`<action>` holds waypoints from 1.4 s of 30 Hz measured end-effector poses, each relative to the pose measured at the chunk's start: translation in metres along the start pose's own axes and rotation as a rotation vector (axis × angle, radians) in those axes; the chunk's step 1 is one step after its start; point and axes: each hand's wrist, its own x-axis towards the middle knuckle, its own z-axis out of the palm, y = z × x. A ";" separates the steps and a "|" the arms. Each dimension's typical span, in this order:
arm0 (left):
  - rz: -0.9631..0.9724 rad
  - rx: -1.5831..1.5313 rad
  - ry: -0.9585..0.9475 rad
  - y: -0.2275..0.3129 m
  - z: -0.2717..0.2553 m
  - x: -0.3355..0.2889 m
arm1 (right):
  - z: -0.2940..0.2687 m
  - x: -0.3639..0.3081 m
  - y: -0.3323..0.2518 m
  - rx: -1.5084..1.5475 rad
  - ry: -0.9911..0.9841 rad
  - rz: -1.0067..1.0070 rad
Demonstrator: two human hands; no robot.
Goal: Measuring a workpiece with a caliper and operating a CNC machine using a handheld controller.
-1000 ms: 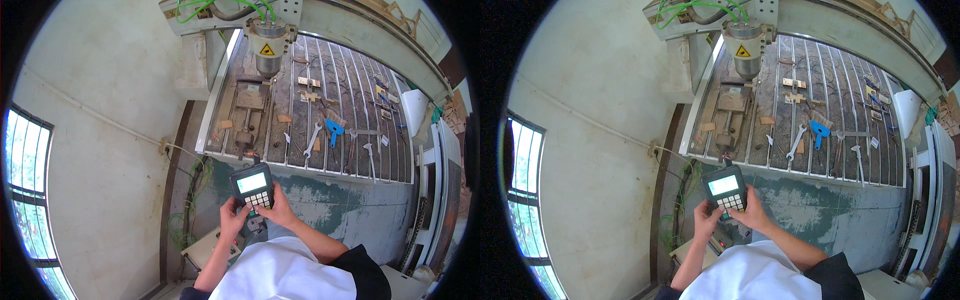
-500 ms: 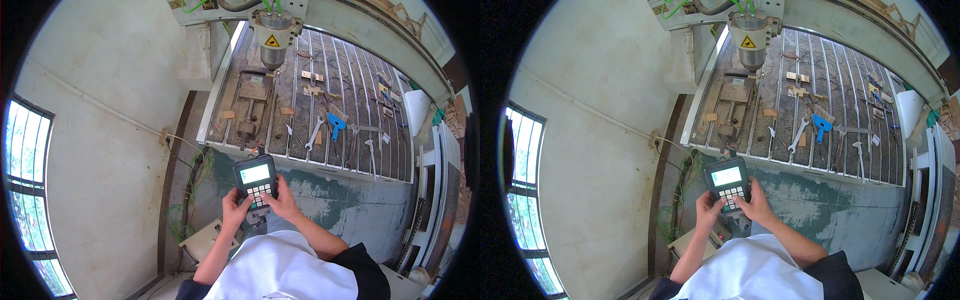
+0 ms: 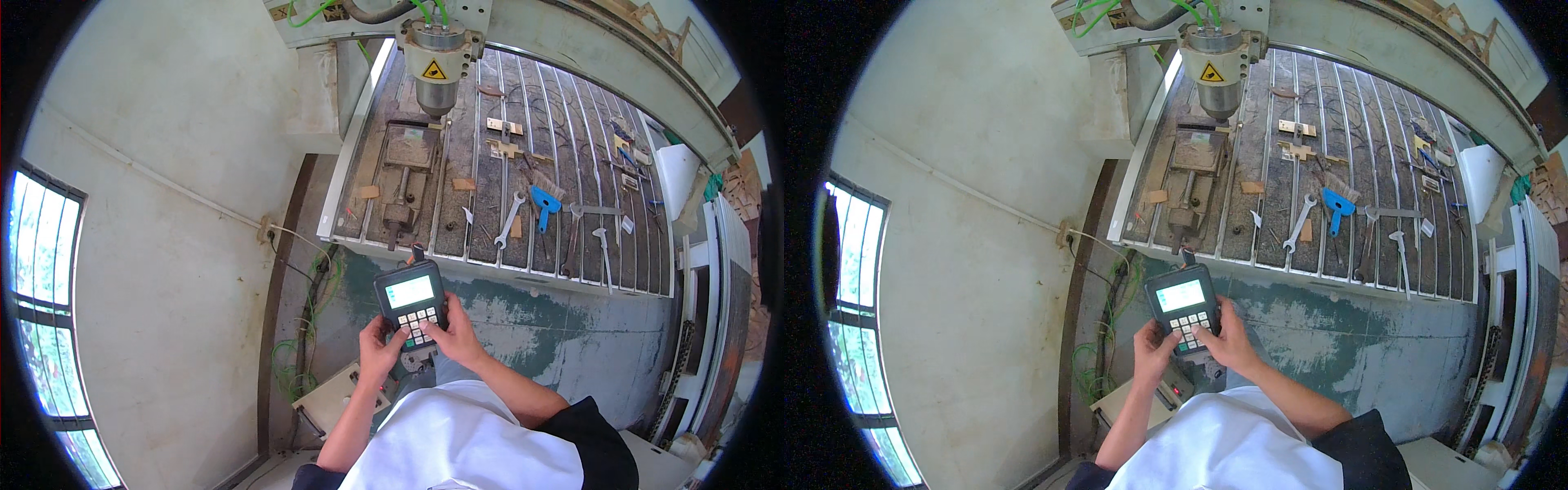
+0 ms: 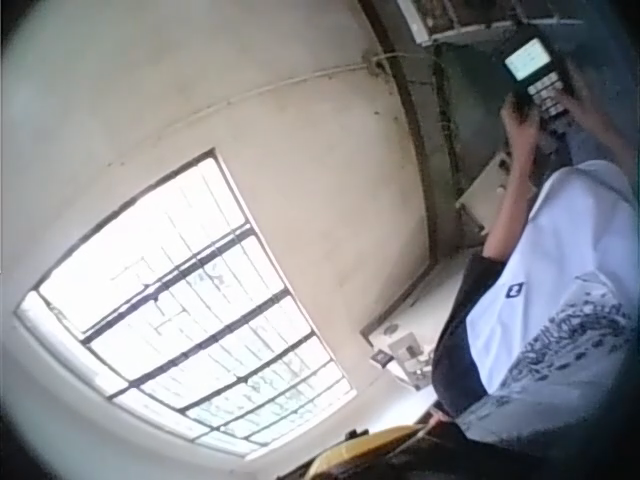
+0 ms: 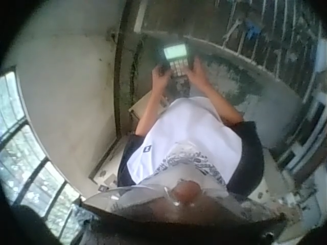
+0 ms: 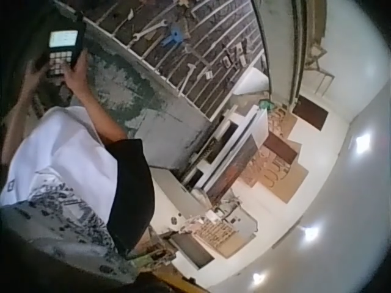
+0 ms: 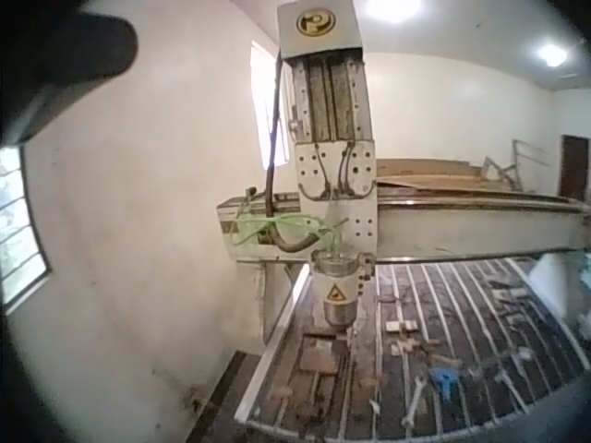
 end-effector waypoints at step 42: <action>-0.729 0.047 0.373 -0.291 -0.031 0.009 | 0.003 0.037 0.302 -0.233 -0.305 0.519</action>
